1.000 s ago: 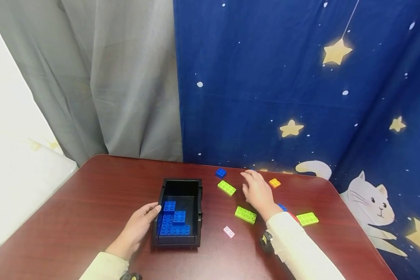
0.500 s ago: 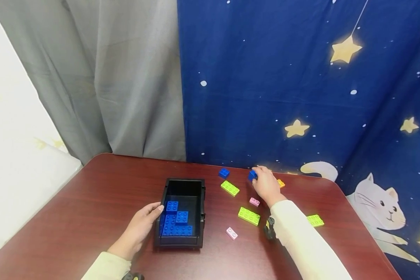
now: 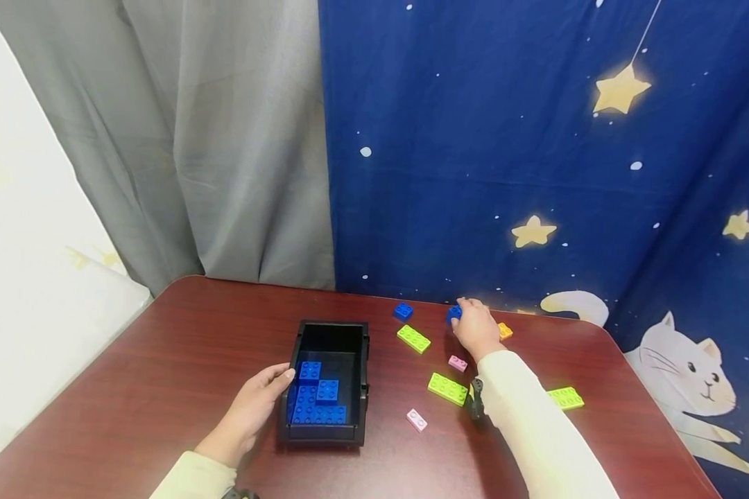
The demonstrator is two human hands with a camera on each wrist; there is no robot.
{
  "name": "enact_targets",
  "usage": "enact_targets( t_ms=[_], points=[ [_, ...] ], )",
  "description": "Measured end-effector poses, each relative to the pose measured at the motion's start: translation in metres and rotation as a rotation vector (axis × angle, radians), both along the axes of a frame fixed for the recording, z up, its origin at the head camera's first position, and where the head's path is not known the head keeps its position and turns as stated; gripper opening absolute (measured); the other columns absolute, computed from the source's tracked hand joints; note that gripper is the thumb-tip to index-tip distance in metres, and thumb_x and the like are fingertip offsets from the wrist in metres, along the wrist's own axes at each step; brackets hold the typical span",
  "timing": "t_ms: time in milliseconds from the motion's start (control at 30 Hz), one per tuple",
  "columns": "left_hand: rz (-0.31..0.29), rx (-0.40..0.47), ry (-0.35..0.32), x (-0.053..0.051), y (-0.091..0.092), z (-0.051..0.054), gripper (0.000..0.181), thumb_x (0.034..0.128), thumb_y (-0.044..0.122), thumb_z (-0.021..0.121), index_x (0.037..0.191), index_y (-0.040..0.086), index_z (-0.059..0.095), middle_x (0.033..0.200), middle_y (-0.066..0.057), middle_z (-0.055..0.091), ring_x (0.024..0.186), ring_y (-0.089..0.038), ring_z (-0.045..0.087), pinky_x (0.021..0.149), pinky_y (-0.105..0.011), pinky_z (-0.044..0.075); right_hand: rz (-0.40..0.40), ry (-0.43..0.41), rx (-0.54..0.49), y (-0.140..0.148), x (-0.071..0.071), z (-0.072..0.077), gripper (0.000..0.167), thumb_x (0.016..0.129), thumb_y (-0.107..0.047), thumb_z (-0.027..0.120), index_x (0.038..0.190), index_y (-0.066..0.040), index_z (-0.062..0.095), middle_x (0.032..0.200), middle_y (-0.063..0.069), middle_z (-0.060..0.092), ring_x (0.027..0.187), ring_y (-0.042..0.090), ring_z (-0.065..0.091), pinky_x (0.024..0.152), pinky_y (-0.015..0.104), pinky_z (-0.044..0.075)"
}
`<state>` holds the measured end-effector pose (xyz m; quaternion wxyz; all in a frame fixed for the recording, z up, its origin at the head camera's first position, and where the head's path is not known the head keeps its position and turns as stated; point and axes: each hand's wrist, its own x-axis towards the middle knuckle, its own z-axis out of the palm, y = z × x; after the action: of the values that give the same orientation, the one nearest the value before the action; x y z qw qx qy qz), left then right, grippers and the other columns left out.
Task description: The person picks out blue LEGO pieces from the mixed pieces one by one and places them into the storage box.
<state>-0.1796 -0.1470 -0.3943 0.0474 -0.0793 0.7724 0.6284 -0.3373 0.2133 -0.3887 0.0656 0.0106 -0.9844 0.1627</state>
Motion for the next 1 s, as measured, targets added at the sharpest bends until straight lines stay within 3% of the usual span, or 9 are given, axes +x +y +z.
enact_targets(
  t_ms=[300,633,1000],
  points=[
    [0.006,-0.007,0.009,0.001,0.001,0.0,0.047,0.101,0.021,0.048,0.137,-0.01,0.043,0.14,-0.029,0.045,0.134,-0.042,0.036,0.112,-0.056,0.027,-0.047,-0.043,0.002,-0.002,-0.006,-0.005,0.053,0.093,-0.02,0.062,0.139,0.003,0.046,0.138,0.029,0.047,0.127,0.047,0.044,0.1,0.059,0.042],
    [0.013,-0.003,0.01,0.001,0.002,0.0,0.048,0.1014,0.023,0.048,0.137,-0.009,0.043,0.139,-0.028,0.046,0.134,-0.041,0.036,0.112,-0.055,0.028,-0.084,-0.085,-0.024,-0.001,-0.012,-0.011,0.051,0.096,-0.019,0.057,0.14,0.002,0.045,0.133,0.028,0.053,0.116,0.046,0.055,0.094,0.059,0.046],
    [0.011,-0.015,0.014,-0.001,0.0,-0.001,0.048,0.1016,0.023,0.047,0.136,-0.009,0.044,0.139,-0.028,0.047,0.133,-0.042,0.038,0.111,-0.056,0.029,-0.095,-0.034,-0.058,-0.005,-0.013,-0.013,0.045,0.095,-0.014,0.056,0.136,0.004,0.049,0.13,0.029,0.054,0.113,0.046,0.056,0.094,0.058,0.047]
  ],
)
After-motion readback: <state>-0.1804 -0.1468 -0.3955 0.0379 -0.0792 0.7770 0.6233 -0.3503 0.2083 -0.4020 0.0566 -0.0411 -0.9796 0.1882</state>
